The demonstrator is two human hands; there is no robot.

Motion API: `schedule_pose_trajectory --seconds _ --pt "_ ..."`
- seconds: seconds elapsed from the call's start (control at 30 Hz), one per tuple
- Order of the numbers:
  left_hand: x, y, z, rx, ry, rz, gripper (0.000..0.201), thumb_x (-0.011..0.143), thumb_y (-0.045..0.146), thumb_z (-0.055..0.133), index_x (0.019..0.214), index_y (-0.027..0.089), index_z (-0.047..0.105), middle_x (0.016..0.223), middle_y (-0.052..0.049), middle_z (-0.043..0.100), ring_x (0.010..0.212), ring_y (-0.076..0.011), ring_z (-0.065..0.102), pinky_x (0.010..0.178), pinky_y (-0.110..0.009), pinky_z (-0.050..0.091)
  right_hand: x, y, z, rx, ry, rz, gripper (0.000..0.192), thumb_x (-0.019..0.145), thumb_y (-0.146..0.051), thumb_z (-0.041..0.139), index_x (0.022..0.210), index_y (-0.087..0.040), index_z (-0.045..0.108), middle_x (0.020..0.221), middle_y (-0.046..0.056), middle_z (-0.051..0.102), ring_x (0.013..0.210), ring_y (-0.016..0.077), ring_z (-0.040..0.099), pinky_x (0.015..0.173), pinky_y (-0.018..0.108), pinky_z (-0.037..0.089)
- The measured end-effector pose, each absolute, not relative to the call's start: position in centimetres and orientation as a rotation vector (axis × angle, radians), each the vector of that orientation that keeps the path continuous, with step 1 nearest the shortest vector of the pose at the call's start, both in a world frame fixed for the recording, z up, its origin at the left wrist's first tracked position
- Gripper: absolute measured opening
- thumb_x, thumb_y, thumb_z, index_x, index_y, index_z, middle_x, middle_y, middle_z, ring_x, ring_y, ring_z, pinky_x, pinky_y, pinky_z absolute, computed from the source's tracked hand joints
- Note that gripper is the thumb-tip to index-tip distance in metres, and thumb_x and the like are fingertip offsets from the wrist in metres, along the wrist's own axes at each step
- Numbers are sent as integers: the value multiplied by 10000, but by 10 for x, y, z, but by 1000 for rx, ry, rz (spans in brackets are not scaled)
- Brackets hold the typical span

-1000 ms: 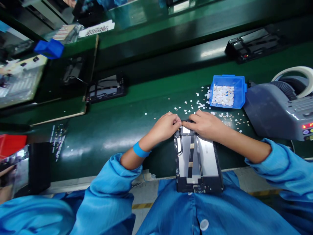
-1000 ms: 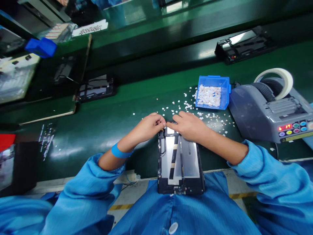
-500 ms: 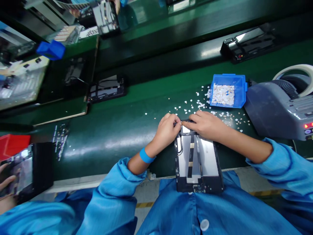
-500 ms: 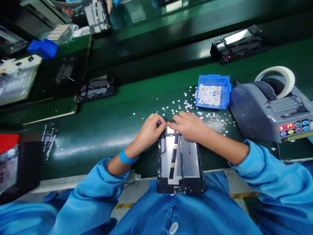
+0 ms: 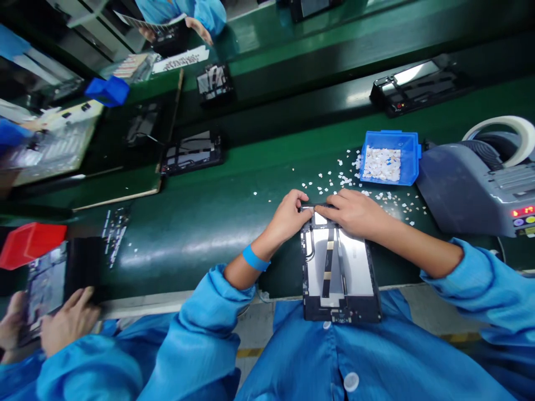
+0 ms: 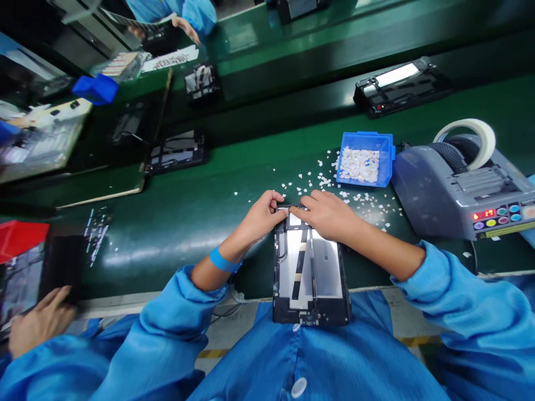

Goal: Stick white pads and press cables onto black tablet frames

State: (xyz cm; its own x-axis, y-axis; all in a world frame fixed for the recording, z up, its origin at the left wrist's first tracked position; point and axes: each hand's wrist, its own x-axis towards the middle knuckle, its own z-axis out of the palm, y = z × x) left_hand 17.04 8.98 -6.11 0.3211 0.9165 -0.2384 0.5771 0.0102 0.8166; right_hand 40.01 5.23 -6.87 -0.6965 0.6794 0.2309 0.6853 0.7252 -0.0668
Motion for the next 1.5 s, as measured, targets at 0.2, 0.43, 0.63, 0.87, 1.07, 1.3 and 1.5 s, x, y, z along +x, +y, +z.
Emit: schedule_pose_trajectory --seconds 0.2,0.43,0.63,0.87,1.07,1.3,1.5 --pt "171 93 -50 2042 1375 348 314 815 156 670 1120 183 601 1007 -37 583 1001 -215 569 910 -359 472 399 55 -65 -1095 -2639 -41 347 1066 -185 448 1267 -210 730 980 96 685 849 222 488 731 358 341" --pt "129 24 -61 1829 1483 602 500 977 319 557 1456 184 512 1236 -107 575 1093 -221 590 1012 -396 504 444 -40 -54 -1607 -1939 390 359 1056 -301 485 1317 -203 710 1144 124 742 1044 278 682 925 433 526" --pt "138 -47 -68 1792 1330 526 733 1010 400 531 1667 215 265 1590 -168 418 1508 -319 366 1272 -512 303 421 -108 -41 -1721 -1852 972 493 1019 -466 558 1466 -260 591 1010 94 685 834 264 675 733 446 602" --pt "16 -2 -40 1250 1561 925 754 941 381 569 1649 255 343 1655 -56 466 1494 -268 480 1254 -414 400 334 8 -13 -1196 -1831 1321 410 954 -340 656 1348 -233 685 1129 103 718 884 220 683 787 384 586" --pt "-128 39 -6 1377 2226 704 679 871 285 586 1505 57 496 1318 -148 689 1241 -262 643 1096 -449 527 220 205 -17 -1497 -1287 1664 90 951 -189 702 968 -102 719 929 91 700 793 165 646 744 303 545" --pt "-36 -33 -71 2193 1783 502 511 955 350 565 1455 248 603 1481 -165 617 1419 -372 550 1210 -593 429 91 290 -24 -1424 -1041 1799 401 1015 -399 670 1347 -179 624 1329 106 647 1110 238 676 927 448 603" --pt "-7 -68 -113 2159 1756 516 653 967 456 572 1581 260 469 1569 -182 538 1500 -407 463 1223 -642 405 58 300 -16 -1296 -935 1909 352 1019 -389 668 1288 -163 643 1218 85 678 986 197 693 826 377 620"
